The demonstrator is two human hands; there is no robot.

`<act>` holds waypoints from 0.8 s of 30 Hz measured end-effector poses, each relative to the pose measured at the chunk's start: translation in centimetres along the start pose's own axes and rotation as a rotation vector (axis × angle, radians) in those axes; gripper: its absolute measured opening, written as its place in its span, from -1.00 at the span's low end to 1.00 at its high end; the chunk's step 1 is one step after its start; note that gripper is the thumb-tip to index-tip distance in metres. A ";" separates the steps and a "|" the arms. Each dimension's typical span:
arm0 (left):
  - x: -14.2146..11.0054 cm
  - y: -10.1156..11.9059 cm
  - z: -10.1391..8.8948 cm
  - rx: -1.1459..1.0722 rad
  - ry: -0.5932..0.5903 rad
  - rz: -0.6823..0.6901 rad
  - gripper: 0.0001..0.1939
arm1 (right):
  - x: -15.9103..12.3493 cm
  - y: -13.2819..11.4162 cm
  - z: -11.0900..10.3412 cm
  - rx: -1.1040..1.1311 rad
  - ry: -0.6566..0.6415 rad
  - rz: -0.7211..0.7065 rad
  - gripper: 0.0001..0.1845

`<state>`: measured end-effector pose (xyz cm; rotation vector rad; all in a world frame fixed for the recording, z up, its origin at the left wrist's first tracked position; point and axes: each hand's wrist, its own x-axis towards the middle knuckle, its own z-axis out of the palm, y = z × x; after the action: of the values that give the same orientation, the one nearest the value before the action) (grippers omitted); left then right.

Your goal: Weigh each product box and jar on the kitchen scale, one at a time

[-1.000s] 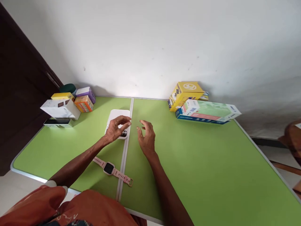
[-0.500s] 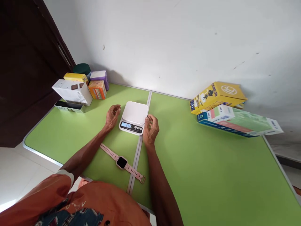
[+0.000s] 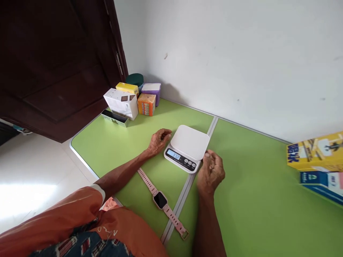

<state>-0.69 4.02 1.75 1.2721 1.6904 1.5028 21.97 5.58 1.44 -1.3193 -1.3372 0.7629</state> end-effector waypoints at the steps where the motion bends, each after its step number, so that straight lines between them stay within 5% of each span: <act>1: -0.1 0.0 0.1 0.003 0.002 0.000 -0.83 | 0.0 -0.1 0.0 -0.002 0.002 -0.005 -0.38; 5: -0.5 0.2 0.0 -0.016 -0.002 -0.013 -0.85 | -0.1 0.0 0.1 0.017 0.023 -0.006 -0.37; 8: -1.0 0.7 -1.8 -0.031 0.001 -0.016 -0.85 | -0.2 0.2 -0.2 0.031 0.026 0.005 -0.36; 12: -1.4 1.5 -9.6 0.040 0.151 0.071 -0.82 | -0.4 -1.2 -0.9 -0.093 0.052 -0.128 -0.43; 15: -0.7 1.5 -18.1 0.177 0.499 0.098 -0.79 | -0.9 -4.2 0.5 -0.172 0.073 -0.369 -0.49; 17: 0.4 0.9 -23.4 0.288 0.702 0.056 -0.72 | -1.3 -6.5 3.4 -0.124 -0.019 -0.470 -0.53; 19: 1.8 -0.1 -27.2 0.354 0.791 0.009 -0.57 | -2.0 -8.3 7.8 -0.056 -0.262 -0.493 -0.59; 24: 4.4 -2.9 -30.3 0.144 0.800 -0.201 -0.61 | -4.3 -10.2 20.4 0.015 -0.777 -0.358 -0.49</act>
<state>-29.56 -5.38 6.81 0.5338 2.3601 1.9262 -0.89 4.21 5.22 -0.7349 -2.0983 1.0751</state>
